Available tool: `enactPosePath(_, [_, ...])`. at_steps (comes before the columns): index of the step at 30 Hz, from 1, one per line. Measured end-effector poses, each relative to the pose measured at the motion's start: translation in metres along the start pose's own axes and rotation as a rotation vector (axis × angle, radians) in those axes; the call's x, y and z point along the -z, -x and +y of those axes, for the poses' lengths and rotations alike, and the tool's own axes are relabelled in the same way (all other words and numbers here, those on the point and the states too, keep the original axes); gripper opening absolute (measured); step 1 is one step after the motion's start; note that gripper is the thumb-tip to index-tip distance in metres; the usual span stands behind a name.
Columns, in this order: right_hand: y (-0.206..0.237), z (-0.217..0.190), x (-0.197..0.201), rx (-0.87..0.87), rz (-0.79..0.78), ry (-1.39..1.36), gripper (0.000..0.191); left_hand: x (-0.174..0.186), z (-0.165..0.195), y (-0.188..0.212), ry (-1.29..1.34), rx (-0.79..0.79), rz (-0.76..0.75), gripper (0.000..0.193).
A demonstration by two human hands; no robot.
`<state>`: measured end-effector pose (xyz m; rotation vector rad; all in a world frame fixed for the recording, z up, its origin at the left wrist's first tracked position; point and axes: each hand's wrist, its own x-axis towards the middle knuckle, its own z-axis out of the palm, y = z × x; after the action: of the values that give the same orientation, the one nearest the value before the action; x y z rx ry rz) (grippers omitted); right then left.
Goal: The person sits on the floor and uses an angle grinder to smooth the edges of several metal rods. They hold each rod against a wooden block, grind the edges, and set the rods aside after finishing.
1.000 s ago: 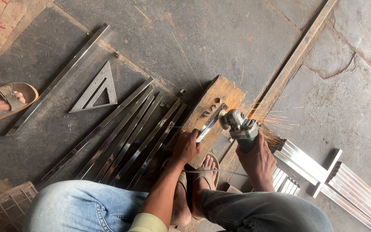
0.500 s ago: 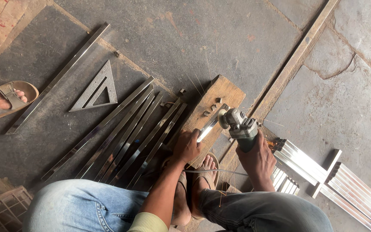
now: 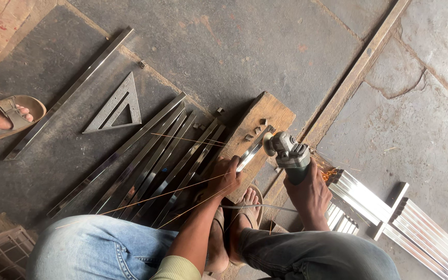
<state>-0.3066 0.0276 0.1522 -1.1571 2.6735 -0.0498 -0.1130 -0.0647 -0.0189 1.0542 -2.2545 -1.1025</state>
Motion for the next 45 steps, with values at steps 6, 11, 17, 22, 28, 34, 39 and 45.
enactPosePath(6, [-0.001,0.000,0.000,0.003,-0.005,-0.004,0.088,0.007,0.006,0.002,-0.024,-0.046,0.088,0.029])
enactPosePath(11, [-0.002,0.001,0.000,-0.003,-0.001,0.004,0.090,0.010,0.008,0.000,0.000,-0.029,0.003,0.026])
enactPosePath(17, [-0.001,-0.001,0.003,0.001,0.005,-0.008,0.088,0.005,0.005,0.001,-0.027,-0.052,0.094,0.032])
enactPosePath(22, [-0.002,-0.001,0.001,0.007,0.014,-0.012,0.088,-0.002,0.001,0.002,0.000,-0.030,0.041,0.030])
enactPosePath(28, [-0.017,0.008,0.005,0.054,0.095,0.008,0.088,-0.010,0.001,0.009,-0.122,-0.143,-0.060,0.033])
enactPosePath(34, [-0.035,0.052,0.001,-0.227,-0.013,0.032,0.069,-0.025,-0.016,0.022,-0.098,-0.073,-0.018,0.052])
enactPosePath(39, [-0.049,0.133,0.024,-0.204,0.176,-0.287,0.067,-0.039,-0.016,0.037,-0.094,-0.095,0.038,0.063])
enactPosePath(45, [-0.037,0.156,0.036,-0.302,0.181,-0.396,0.066,-0.023,-0.012,0.012,-0.144,-0.018,-0.033,0.056])
